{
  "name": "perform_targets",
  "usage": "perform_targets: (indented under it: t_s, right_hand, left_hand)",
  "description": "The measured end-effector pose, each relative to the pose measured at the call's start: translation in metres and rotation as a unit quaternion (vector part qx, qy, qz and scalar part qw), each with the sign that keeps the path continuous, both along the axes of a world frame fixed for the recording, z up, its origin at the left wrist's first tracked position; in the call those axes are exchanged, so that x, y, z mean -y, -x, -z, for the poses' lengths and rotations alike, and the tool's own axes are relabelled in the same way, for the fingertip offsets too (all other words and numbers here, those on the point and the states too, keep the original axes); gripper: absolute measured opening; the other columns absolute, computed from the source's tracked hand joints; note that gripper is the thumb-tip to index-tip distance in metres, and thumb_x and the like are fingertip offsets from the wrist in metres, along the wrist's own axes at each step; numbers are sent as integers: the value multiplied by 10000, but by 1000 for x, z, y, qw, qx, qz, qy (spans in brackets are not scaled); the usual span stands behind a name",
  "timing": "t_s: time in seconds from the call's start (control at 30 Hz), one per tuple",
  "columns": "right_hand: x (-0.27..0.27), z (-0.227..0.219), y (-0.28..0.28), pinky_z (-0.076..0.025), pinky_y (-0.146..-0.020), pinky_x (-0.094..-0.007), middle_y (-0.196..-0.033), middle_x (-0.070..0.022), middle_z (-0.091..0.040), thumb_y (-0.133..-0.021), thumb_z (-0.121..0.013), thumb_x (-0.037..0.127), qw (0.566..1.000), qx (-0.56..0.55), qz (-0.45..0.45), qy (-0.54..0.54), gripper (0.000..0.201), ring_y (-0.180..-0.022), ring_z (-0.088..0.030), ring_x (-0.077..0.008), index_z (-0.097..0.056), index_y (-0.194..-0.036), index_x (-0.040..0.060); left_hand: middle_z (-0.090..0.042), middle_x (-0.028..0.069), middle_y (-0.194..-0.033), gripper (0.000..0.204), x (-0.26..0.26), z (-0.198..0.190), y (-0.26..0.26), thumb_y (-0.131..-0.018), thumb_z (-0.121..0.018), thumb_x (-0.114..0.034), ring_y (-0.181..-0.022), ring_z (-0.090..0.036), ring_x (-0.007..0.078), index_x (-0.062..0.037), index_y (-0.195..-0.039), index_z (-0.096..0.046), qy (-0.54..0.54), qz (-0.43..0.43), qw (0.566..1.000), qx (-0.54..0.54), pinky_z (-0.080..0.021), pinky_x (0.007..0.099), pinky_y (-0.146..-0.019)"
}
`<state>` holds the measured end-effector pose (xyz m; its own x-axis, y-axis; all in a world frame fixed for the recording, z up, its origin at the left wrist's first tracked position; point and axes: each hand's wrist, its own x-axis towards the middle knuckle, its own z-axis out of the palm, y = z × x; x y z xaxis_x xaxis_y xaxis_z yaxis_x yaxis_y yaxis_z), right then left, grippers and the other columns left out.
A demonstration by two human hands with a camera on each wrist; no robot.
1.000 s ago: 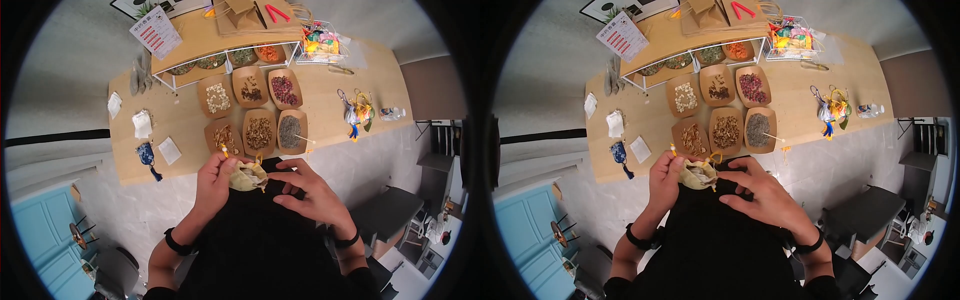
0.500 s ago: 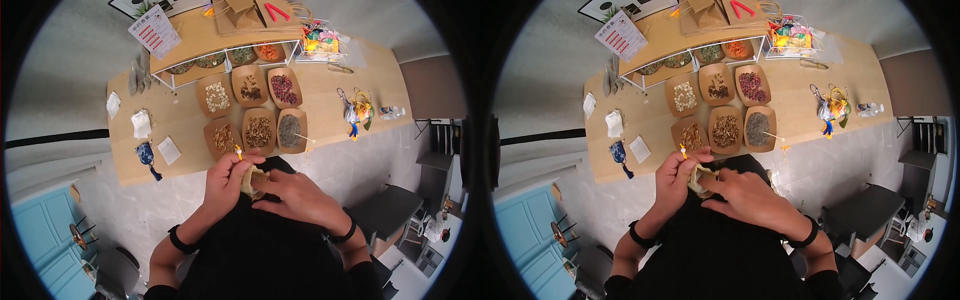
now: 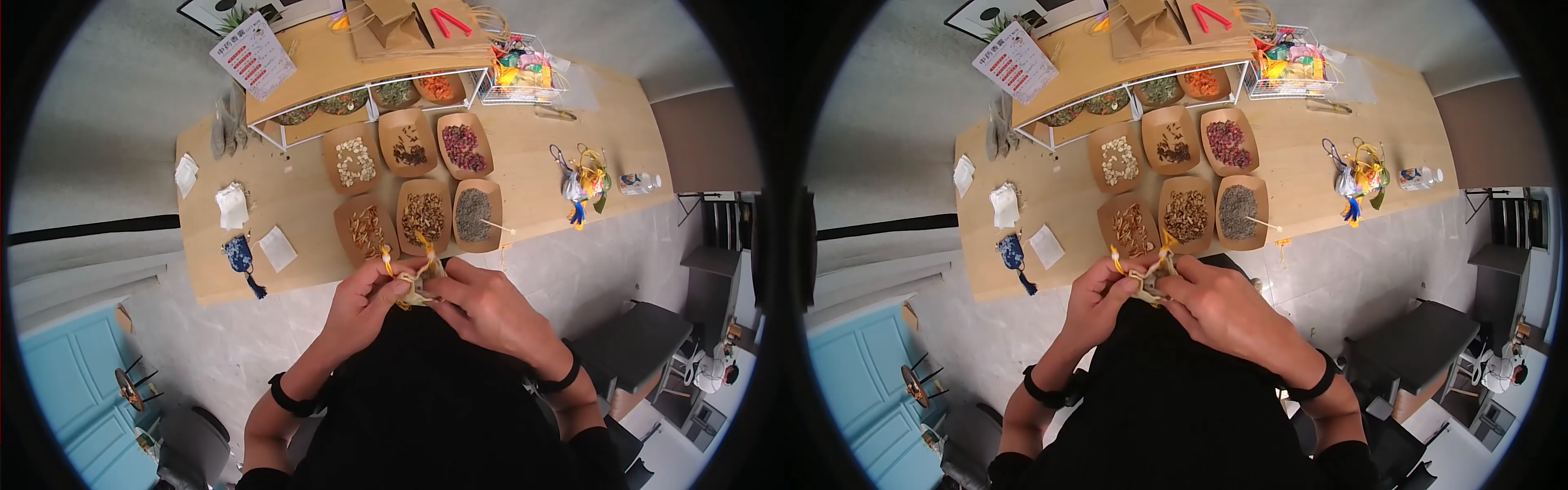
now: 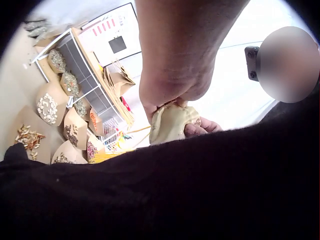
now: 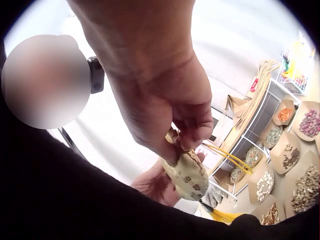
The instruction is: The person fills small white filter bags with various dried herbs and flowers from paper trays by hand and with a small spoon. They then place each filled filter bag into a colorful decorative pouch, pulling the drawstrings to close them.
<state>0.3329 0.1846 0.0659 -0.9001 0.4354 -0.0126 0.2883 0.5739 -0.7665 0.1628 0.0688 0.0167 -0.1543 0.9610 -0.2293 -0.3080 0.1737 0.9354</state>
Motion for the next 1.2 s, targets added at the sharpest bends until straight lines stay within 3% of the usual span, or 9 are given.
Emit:
perform_targets:
  t_s: [0.2,0.27,0.47,0.53,0.57,0.6,0.9,1.07,1.2]
  right_hand:
    - [-5,1,0,-507,-640,-447,-855,-128,-581,-808,-712,151,993,102,-64,-11,184,-740,-625,-352,-589,-882,36]
    - [-9,7,0,-500,-642,-450,-847,-119,-588,-813,-718,188,990,117,-73,-16,206,-748,-622,-349,-578,-850,42]
    - [-16,-3,-3,-523,-664,-416,-865,-148,-637,-823,-710,149,995,78,-62,0,205,-762,-650,-343,-659,-986,36]
    - [-24,-2,-11,-525,-649,-336,-896,-117,-674,-862,-676,80,982,-117,35,144,235,-721,-659,-220,-677,-1095,49]
    - [-25,-10,-19,-503,-632,-257,-888,-74,-685,-880,-656,32,937,-12,141,320,243,-691,-608,-101,-684,-1121,50]
    - [-27,-4,-19,-484,-603,-230,-834,-37,-663,-876,-669,42,925,3,196,324,205,-675,-571,-57,-691,-1079,34]
    - [-17,17,1,-449,-583,-249,-767,-44,-617,-845,-694,30,979,-105,85,155,100,-640,-571,-105,-688,-944,16]
    - [-7,-10,8,-450,-558,-249,-762,-56,-622,-830,-696,5,960,-96,189,184,79,-613,-568,-107,-685,-906,23]
    - [2,-16,16,-500,-539,-369,-770,-95,-642,-804,-710,78,993,-81,78,-24,98,-630,-640,-288,-673,-888,45]
  left_hand:
    - [-627,161,-1241,159,-4,6,-11,-992,-490,-67,-1171,-583,214,29,-1096,-563,-17,-6,999,-32,-466,321,-978]
    - [-638,206,-1201,118,-6,4,-11,-994,-457,-41,-1226,-554,269,14,-1005,-560,-39,50,982,-180,-445,371,-1014]
    - [-635,230,-1190,119,-8,-2,7,-999,-458,-65,-1157,-602,282,13,-992,-547,-60,-8,996,-73,-452,382,-1007]
    - [-631,246,-1182,119,-5,-1,13,-1003,-466,-93,-1132,-614,298,8,-1004,-528,-77,-22,996,-51,-459,398,-1003]
    - [-629,233,-1196,113,-4,-1,14,-1000,-465,-73,-1142,-610,286,15,-1018,-535,-91,-24,995,-29,-462,385,-999]
    - [-627,220,-1209,113,-3,-2,16,-996,-464,-52,-1152,-605,275,21,-1033,-542,-105,-23,994,-8,-464,373,-994]
    - [-620,205,-1194,107,0,-4,19,-994,-486,-65,-1144,-600,267,9,-1040,-547,-109,-5,994,-19,-480,369,-966]
    - [-618,206,-1204,110,2,1,16,-997,-479,-71,-1139,-601,270,-1,-1049,-545,-78,-3,997,-28,-471,374,-980]
    - [-612,186,-1223,126,-4,-4,15,-991,-471,-20,-1165,-584,254,5,-1085,-552,-84,6,996,-19,-461,352,-990]
